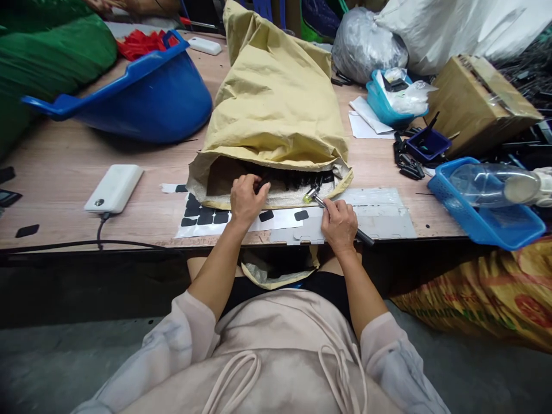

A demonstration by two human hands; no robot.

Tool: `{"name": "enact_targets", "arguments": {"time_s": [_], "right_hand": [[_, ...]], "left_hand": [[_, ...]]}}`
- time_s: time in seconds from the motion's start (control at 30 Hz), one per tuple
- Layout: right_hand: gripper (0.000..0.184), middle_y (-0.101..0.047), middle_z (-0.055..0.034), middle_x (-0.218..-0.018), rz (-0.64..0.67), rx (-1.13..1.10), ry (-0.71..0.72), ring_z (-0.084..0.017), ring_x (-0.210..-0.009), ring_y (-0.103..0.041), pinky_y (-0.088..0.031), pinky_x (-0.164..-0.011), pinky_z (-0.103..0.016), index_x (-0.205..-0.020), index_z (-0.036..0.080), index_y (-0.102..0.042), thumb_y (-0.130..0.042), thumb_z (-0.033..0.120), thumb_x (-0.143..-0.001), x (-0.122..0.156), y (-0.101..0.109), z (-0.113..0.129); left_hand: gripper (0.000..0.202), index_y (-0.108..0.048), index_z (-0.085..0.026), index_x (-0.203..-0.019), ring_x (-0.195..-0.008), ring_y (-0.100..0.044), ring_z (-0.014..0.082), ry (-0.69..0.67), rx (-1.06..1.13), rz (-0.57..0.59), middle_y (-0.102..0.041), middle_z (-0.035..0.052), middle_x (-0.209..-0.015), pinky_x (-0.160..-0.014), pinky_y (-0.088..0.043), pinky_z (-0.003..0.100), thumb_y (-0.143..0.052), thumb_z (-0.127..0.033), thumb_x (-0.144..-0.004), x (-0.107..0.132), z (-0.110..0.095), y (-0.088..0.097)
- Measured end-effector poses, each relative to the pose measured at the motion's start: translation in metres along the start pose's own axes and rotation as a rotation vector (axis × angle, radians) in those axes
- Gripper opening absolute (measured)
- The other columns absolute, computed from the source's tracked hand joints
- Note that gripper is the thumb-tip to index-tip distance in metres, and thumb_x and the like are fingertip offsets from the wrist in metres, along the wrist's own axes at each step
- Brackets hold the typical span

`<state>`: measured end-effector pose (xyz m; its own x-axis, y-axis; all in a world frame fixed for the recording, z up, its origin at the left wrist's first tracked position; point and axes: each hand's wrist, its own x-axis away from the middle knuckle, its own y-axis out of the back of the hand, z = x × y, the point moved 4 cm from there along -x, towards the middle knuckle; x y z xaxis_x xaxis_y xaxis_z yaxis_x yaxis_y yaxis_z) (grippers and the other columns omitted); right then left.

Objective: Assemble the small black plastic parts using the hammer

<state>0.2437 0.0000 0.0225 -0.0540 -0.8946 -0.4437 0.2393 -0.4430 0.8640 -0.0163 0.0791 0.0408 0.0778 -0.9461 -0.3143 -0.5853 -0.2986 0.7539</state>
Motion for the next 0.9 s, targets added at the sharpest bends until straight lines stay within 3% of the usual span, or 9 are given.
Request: {"name": "enact_targets", "arguments": {"time_s": [0.07, 0.2, 0.37, 0.6, 0.77, 0.9], "right_hand": [[0.035, -0.065, -0.01, -0.101, 0.005, 0.003, -0.003, -0.026, -0.094, -0.051, -0.042, -0.084, -0.037, -0.125, 0.025, -0.074, -0.052, 0.025, -0.098, 0.0, 0.0, 0.0], [0.036, -0.064, -0.0101, -0.1, 0.001, 0.01, 0.0, -0.026, -0.094, -0.051, -0.043, -0.085, -0.038, -0.126, 0.025, -0.074, -0.053, 0.025, -0.097, 0.0, 0.001, 0.0], [0.035, -0.065, -0.0101, -0.101, 0.005, 0.023, 0.0, -0.026, -0.095, -0.052, -0.042, -0.084, -0.037, -0.126, 0.025, -0.074, -0.053, 0.026, -0.098, 0.0, 0.0, -0.002], [0.036, -0.067, -0.0087, -0.098, -0.016, -0.028, 0.012, -0.024, -0.091, -0.056, -0.045, -0.084, -0.035, -0.127, 0.025, -0.074, -0.051, 0.024, -0.099, -0.001, 0.007, -0.001], [0.038, -0.071, -0.0102, -0.109, -0.041, -0.316, 0.065, -0.022, -0.102, -0.065, -0.052, -0.09, -0.033, -0.136, 0.023, -0.068, -0.047, 0.028, -0.105, 0.007, 0.033, 0.027], [0.037, -0.072, -0.008, -0.112, 0.08, -0.486, 0.108, -0.02, -0.102, -0.069, -0.055, -0.092, -0.032, -0.138, 0.026, -0.066, -0.045, 0.029, -0.107, 0.018, 0.037, 0.052]], "left_hand": [[0.02, -0.07, -0.022, -0.104, -0.101, -0.061, 0.0278, -0.153, 0.051, 0.038, -0.071, 0.0095, -0.104, -0.092, -0.049, 0.04, -0.061, -0.039, -0.099, 0.018, -0.007, 0.007], [0.014, -0.07, -0.022, -0.103, -0.1, -0.059, 0.0256, -0.347, 0.138, 0.303, -0.071, 0.0068, -0.101, -0.093, -0.047, 0.038, -0.066, -0.035, -0.097, 0.048, -0.018, -0.004], [0.015, -0.073, -0.023, -0.101, -0.102, -0.058, 0.0264, -0.317, 0.153, 0.356, -0.07, 0.0061, -0.102, -0.096, -0.045, 0.04, -0.074, -0.033, -0.091, 0.054, -0.013, -0.017], [0.016, -0.076, -0.023, -0.1, -0.102, -0.06, 0.0264, -0.279, 0.182, 0.391, -0.07, 0.0051, -0.1, -0.095, -0.047, 0.04, -0.079, -0.031, -0.087, 0.047, -0.01, -0.019], [0.015, -0.077, -0.023, -0.1, -0.103, -0.06, 0.0262, -0.26, 0.207, 0.391, -0.07, 0.0048, -0.098, -0.096, -0.047, 0.04, -0.079, -0.029, -0.087, 0.047, -0.01, -0.018], [0.016, -0.079, -0.022, -0.101, -0.102, -0.06, 0.0258, -0.234, 0.223, 0.389, -0.069, 0.0049, -0.096, -0.096, -0.047, 0.04, -0.081, -0.03, -0.087, 0.047, -0.01, -0.018]]}}
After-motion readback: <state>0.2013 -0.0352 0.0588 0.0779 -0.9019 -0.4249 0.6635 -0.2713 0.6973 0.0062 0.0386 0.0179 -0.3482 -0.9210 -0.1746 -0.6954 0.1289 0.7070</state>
